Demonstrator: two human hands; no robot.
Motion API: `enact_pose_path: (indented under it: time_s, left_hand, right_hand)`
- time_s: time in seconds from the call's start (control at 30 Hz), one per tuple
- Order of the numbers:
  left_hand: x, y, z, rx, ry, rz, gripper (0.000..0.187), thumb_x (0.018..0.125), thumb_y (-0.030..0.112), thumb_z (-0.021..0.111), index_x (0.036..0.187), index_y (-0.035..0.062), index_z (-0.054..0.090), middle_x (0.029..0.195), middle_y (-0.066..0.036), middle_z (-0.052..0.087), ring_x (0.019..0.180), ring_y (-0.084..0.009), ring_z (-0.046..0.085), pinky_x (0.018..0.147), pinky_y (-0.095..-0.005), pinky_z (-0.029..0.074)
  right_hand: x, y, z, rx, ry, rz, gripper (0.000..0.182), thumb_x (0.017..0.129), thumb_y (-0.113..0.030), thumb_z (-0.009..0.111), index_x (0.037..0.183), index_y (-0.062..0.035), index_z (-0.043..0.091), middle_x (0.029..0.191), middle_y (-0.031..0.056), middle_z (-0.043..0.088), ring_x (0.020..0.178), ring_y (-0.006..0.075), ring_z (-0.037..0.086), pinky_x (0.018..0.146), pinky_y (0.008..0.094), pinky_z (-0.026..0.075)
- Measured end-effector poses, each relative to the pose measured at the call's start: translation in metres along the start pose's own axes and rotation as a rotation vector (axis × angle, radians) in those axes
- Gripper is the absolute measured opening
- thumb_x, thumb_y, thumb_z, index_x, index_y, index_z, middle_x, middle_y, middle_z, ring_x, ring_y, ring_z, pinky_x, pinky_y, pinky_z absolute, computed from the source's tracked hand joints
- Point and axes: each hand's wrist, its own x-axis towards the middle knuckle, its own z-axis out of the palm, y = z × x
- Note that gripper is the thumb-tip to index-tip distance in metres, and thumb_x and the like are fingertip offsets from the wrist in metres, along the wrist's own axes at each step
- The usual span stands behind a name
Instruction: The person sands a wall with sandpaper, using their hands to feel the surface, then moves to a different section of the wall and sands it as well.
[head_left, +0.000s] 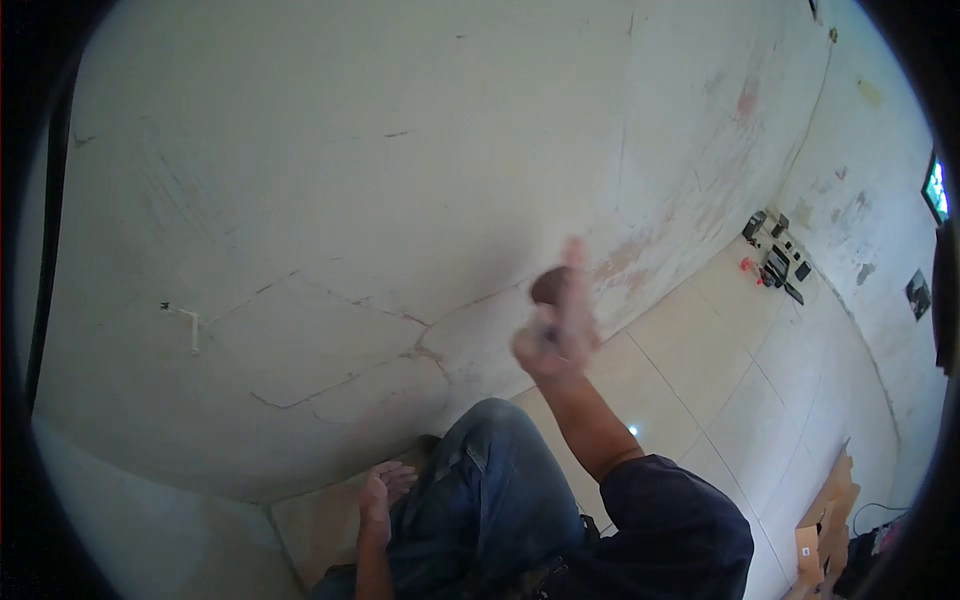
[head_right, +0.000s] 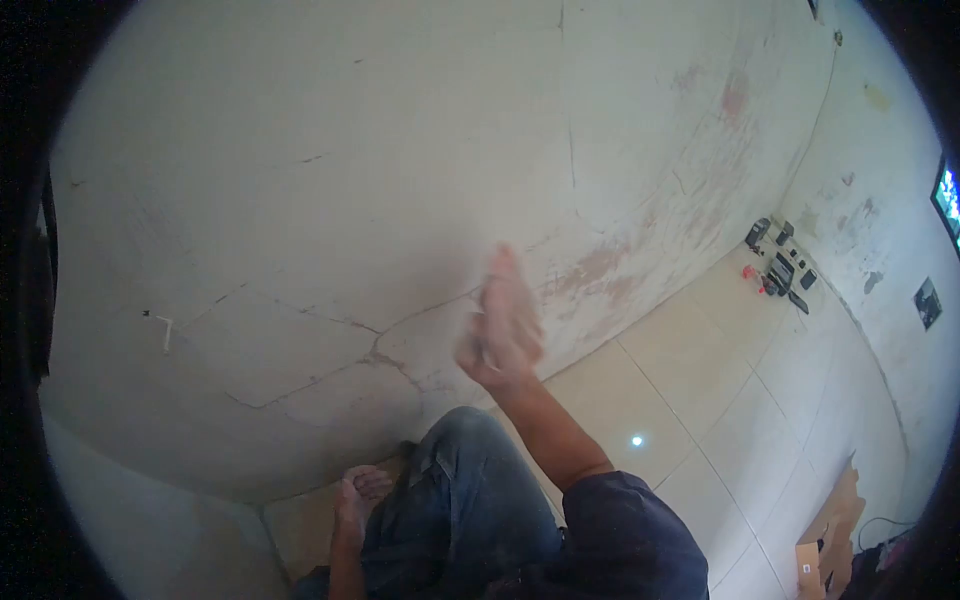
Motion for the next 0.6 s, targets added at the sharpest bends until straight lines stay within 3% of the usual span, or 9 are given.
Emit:
enact_pose_path:
  time_s: [0.1, 0.17, 0.27, 0.33, 0.43, 0.53, 0.6]
  left_hand:
    - [-0.004, 0.010, 0.007, 0.017, -0.009, 0.035, 0.061, 0.099, 0.057, 0.038, 0.123, 0.0030, 0.052, 0.115, -0.015, 0.065, 0.104, -0.0256, 0.064, 0.090, -0.0370, 0.046]
    - [-0.004, 0.012, 0.008, -0.071, -0.040, 0.061, 0.053, 0.099, 0.047, 0.051, 0.124, -0.0004, 0.051, 0.115, -0.016, 0.065, 0.104, -0.0244, 0.064, 0.092, -0.0346, 0.047]
    - [0.000, 0.006, 0.012, 0.069, -0.043, 0.097, 0.039, 0.100, 0.032, 0.054, 0.121, -0.0020, 0.053, 0.114, -0.016, 0.065, 0.104, -0.0242, 0.064, 0.095, -0.0355, 0.047]
    - [-0.003, 0.010, 0.016, 0.060, -0.056, 0.094, 0.034, 0.099, 0.025, 0.056, 0.119, -0.0026, 0.055, 0.112, -0.016, 0.066, 0.104, -0.0237, 0.064, 0.096, -0.0356, 0.047]
    - [-0.003, 0.006, 0.021, 0.097, -0.052, 0.107, 0.031, 0.096, 0.020, 0.061, 0.117, -0.0025, 0.056, 0.110, -0.015, 0.067, 0.103, -0.0230, 0.065, 0.095, -0.0352, 0.048]
    - [-0.002, 0.001, 0.021, 0.134, -0.055, 0.097, 0.031, 0.094, 0.018, 0.065, 0.116, -0.0018, 0.057, 0.108, -0.014, 0.068, 0.102, -0.0221, 0.065, 0.094, -0.0340, 0.048]
    - [-0.002, -0.002, 0.019, 0.139, -0.046, 0.088, 0.031, 0.093, 0.018, 0.067, 0.116, -0.0011, 0.058, 0.108, -0.013, 0.068, 0.102, -0.0211, 0.065, 0.093, -0.0332, 0.049]
  right_hand:
    - [-0.003, 0.019, -0.010, -0.034, 0.144, 0.068, 0.051, 0.085, 0.004, 0.052, 0.135, 0.0126, 0.046, 0.131, 0.0359, 0.052, 0.121, 0.0494, 0.054, 0.097, 0.0503, 0.047]
    - [0.003, 0.034, -0.002, -0.076, 0.087, 0.094, 0.054, 0.083, 0.001, 0.057, 0.135, 0.0099, 0.047, 0.138, 0.0366, 0.046, 0.129, 0.0508, 0.047, 0.105, 0.0544, 0.040]
    - [0.008, 0.044, 0.017, -0.170, -0.153, 0.075, 0.057, 0.085, -0.009, 0.059, 0.137, 0.0100, 0.045, 0.141, 0.0358, 0.043, 0.134, 0.0519, 0.040, 0.109, 0.0574, 0.032]
    - [-0.002, 0.051, 0.026, -0.255, -0.177, -0.026, 0.059, 0.087, -0.019, 0.058, 0.137, 0.0102, 0.045, 0.142, 0.0343, 0.044, 0.135, 0.0521, 0.038, 0.111, 0.0585, 0.027]
    - [-0.008, 0.054, 0.028, -0.230, -0.188, -0.060, 0.061, 0.089, -0.019, 0.049, 0.138, 0.0154, 0.039, 0.145, 0.0371, 0.038, 0.141, 0.0534, 0.026, 0.115, 0.0597, 0.016]
    - [-0.008, 0.056, 0.025, -0.241, -0.204, -0.075, 0.059, 0.091, -0.023, 0.049, 0.137, 0.0136, 0.043, 0.146, 0.0350, 0.038, 0.141, 0.0537, 0.024, 0.115, 0.0578, 0.017]
    - [-0.011, 0.060, 0.022, -0.289, -0.211, -0.127, 0.054, 0.090, -0.022, 0.052, 0.131, 0.0134, 0.049, 0.142, 0.0350, 0.043, 0.138, 0.0528, 0.032, 0.113, 0.0582, 0.023]
